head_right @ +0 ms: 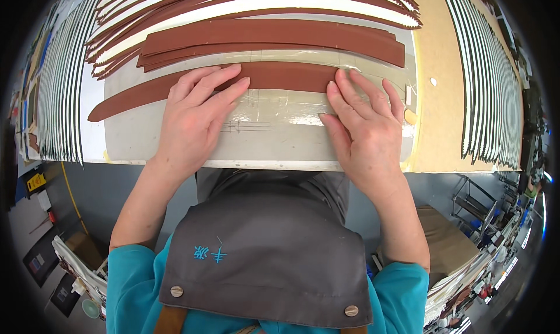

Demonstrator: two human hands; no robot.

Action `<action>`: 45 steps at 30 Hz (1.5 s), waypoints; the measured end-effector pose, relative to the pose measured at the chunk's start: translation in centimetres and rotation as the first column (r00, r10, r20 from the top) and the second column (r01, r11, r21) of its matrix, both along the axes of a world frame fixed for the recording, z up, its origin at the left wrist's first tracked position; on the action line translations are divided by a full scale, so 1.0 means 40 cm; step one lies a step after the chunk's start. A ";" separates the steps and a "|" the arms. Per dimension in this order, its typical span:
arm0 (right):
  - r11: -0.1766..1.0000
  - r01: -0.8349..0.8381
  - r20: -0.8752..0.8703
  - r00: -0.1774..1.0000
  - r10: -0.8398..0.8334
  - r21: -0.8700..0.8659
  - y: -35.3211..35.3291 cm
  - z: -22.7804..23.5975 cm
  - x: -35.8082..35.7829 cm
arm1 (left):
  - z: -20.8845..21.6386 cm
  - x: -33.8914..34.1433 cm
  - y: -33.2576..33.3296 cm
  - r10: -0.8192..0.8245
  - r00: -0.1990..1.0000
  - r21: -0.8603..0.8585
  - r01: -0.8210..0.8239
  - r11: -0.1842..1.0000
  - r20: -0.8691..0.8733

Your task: The person repeatedly picks up long, curved, brown and white decorative strips from a pile on a workbench. They align the strips and use a small orange tool to press or smooth the edges, then place the finished strips back onto the pile. The process is repetitive and involves handling the strips one by one.

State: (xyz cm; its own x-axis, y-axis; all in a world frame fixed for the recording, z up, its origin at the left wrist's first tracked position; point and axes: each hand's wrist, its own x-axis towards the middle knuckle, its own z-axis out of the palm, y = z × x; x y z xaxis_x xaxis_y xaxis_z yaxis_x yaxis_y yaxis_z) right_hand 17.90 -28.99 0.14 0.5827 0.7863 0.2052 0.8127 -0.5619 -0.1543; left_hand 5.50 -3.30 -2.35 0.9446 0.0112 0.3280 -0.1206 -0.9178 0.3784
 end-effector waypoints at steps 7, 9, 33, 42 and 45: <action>1.000 0.008 -0.015 1.000 -0.008 -0.020 -0.001 -0.002 -0.003 | -0.007 0.009 -0.001 -0.003 1.000 -0.005 0.003 1.000 0.029; 0.999 0.007 -0.031 0.999 -0.009 -0.044 -0.004 0.000 -0.004 | -0.005 0.019 0.000 -0.004 0.999 0.002 0.004 1.000 0.042; 0.762 0.636 -0.332 0.750 -0.572 0.125 -0.220 0.032 0.097 | -0.027 0.040 -0.001 -0.031 0.996 -0.023 0.033 0.999 0.088; 0.700 0.710 -0.572 0.606 -0.553 0.075 -0.263 -0.002 0.137 | -0.038 0.039 0.002 -0.027 0.993 -0.066 0.035 0.997 0.118; 0.677 0.735 -0.568 0.569 -0.595 0.027 -0.274 0.000 0.140 | -0.036 0.035 0.001 -0.027 0.994 -0.089 0.037 0.995 0.110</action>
State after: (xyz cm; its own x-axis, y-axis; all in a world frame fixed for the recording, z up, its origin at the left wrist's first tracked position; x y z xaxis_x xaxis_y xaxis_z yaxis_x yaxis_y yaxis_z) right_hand 23.50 -39.96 0.13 0.9852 0.0972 -0.1411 -0.0079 -0.7969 -0.6040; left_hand 6.90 -3.26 -3.78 0.9036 0.0159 0.4280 -0.1944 -0.8752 0.4430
